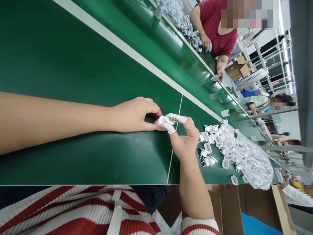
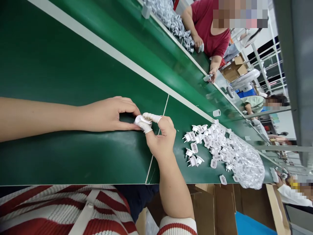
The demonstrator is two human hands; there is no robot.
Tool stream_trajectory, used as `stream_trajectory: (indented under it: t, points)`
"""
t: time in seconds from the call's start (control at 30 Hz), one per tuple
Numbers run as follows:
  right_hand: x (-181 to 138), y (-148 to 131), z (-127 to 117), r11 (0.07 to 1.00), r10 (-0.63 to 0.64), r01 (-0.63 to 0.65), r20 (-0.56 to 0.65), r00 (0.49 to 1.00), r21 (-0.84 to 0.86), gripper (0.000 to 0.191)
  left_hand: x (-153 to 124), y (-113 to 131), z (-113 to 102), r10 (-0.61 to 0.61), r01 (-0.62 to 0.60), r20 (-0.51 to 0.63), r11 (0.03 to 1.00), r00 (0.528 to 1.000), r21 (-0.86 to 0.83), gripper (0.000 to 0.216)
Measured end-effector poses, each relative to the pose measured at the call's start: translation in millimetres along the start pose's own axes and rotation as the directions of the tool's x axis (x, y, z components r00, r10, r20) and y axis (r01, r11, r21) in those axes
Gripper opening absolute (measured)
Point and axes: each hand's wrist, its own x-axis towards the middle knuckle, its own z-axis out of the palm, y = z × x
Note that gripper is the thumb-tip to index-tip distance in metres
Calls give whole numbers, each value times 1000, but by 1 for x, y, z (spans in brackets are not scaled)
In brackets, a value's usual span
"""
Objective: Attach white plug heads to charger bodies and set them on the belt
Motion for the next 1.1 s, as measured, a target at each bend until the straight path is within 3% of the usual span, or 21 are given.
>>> stream_trajectory:
  t: [0.27,0.47,0.63,1.1]
  points:
    - [0,1,0,978,-74,70,-13,997,-197,15,-1,6,-2,-26,26,-8,1000,1000,1,36]
    - [0,2,1,977,-128,117,-47,991,-177,12,0,6,-3,-17,17,11,1000,1000,-8,36]
    - [0,-1,0,984,-83,61,-129,988,-166,13,0,5,-3,-28,29,10,1000,1000,-7,36]
    - [4,-10,-6,933,-72,81,40,997,-351,14,-1,8,-3,-34,34,-16,999,999,-11,31]
